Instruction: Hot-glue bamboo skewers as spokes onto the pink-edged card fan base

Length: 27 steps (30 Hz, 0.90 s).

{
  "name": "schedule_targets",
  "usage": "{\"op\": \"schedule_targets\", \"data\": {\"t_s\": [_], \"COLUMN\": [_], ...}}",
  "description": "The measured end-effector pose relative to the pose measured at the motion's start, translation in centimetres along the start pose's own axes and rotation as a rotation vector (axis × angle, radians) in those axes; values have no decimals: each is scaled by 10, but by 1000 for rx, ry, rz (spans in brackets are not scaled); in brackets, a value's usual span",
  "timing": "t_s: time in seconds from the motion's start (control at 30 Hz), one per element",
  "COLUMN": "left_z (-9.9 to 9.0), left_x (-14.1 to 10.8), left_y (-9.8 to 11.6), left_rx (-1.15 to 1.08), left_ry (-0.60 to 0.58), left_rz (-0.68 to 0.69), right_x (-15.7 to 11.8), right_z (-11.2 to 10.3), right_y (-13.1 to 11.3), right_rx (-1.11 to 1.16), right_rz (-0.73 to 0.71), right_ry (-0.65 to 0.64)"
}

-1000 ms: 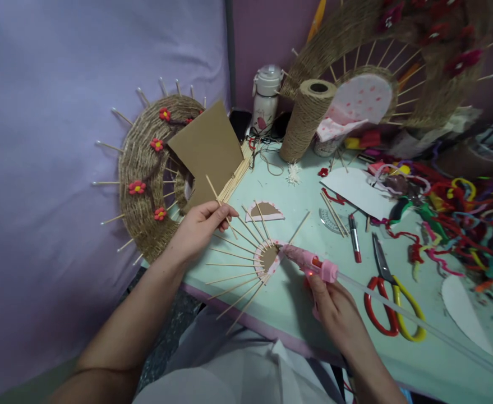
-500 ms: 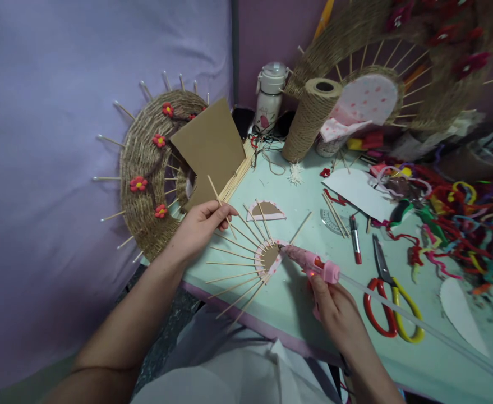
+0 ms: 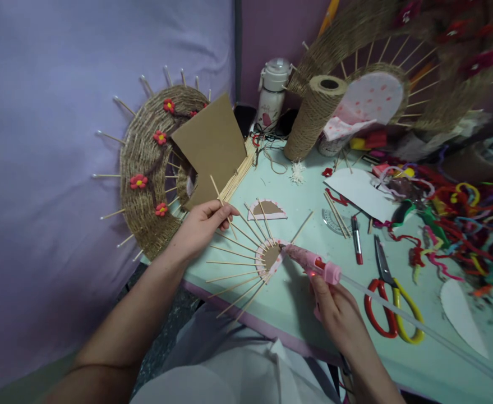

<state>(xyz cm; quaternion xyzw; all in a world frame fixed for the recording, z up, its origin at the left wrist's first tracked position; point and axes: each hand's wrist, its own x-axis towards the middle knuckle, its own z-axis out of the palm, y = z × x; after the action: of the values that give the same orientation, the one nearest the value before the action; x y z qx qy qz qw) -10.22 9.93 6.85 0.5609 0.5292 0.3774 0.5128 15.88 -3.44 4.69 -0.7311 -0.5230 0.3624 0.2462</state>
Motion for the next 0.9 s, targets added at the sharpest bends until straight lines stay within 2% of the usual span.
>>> {"op": "schedule_targets", "data": {"t_s": [0.43, 0.63, 0.77, 0.9], "left_z": [4, 5, 12, 27], "left_x": [2, 4, 10, 22], "left_y": [5, 4, 12, 25], "left_rx": [11, 14, 5, -5], "left_ry": [-35, -72, -113, -148], "left_rz": [14, 15, 3, -46], "right_x": [6, 8, 7, 1], "right_z": [1, -2, -3, -4], "right_y": [-6, -8, -7, -5], "right_rx": [-22, -49, -70, -54], "right_rz": [-46, -7, -11, 6], "right_ry": [-6, -5, 4, 27]}}
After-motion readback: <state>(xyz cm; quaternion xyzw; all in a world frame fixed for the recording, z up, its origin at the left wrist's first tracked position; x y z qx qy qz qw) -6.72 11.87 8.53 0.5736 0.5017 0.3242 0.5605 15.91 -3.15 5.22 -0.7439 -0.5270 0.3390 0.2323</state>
